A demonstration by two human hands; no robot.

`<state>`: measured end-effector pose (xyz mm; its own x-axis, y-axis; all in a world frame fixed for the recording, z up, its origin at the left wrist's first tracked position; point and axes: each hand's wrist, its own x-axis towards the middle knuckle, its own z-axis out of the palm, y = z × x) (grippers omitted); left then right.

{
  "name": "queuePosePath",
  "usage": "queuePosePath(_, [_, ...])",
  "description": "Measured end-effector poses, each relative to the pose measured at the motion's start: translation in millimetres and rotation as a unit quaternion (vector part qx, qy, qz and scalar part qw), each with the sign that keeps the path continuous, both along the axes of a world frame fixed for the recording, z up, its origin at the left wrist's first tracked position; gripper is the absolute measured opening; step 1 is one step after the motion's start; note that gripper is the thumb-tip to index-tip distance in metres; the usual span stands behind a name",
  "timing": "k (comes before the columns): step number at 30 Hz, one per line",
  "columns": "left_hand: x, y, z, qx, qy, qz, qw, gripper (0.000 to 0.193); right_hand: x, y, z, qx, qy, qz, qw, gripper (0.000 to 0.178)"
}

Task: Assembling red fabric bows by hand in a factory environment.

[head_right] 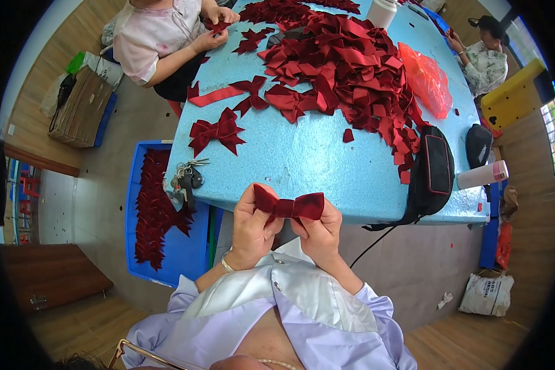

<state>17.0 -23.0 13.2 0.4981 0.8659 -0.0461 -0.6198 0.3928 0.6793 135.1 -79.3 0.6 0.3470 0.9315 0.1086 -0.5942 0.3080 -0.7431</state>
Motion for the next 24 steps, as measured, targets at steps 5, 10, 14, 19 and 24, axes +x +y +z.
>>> queuePosePath(5, [3, 0, -1, -0.022, -0.017, -0.003, 1.0, 0.016, 6, -4, -6, 0.014, 0.029, 0.039, 0.999, 0.01])
queuePosePath(10, [-3, 4, -6, 0.003, 0.038, -0.027, 0.999, 0.015, 11, 1, -4, -0.013, -0.039, 0.014, 0.999, 0.008])
queuePosePath(14, [-6, 5, -2, 0.001, 0.039, -0.087, 0.995, 0.017, 10, 2, -5, -0.019, -0.085, -0.005, 0.996, 0.007])
queuePosePath(19, [-3, 8, 1, 0.123, 0.095, -0.002, 0.988, 0.018, 8, 0, -5, -0.018, -0.062, -0.013, 0.998, 0.016])
queuePosePath(24, [-4, 8, -1, 0.078, 0.083, -0.03, 0.993, 0.015, 5, 2, -6, -0.016, -0.12, -0.036, 0.992, 0.014])
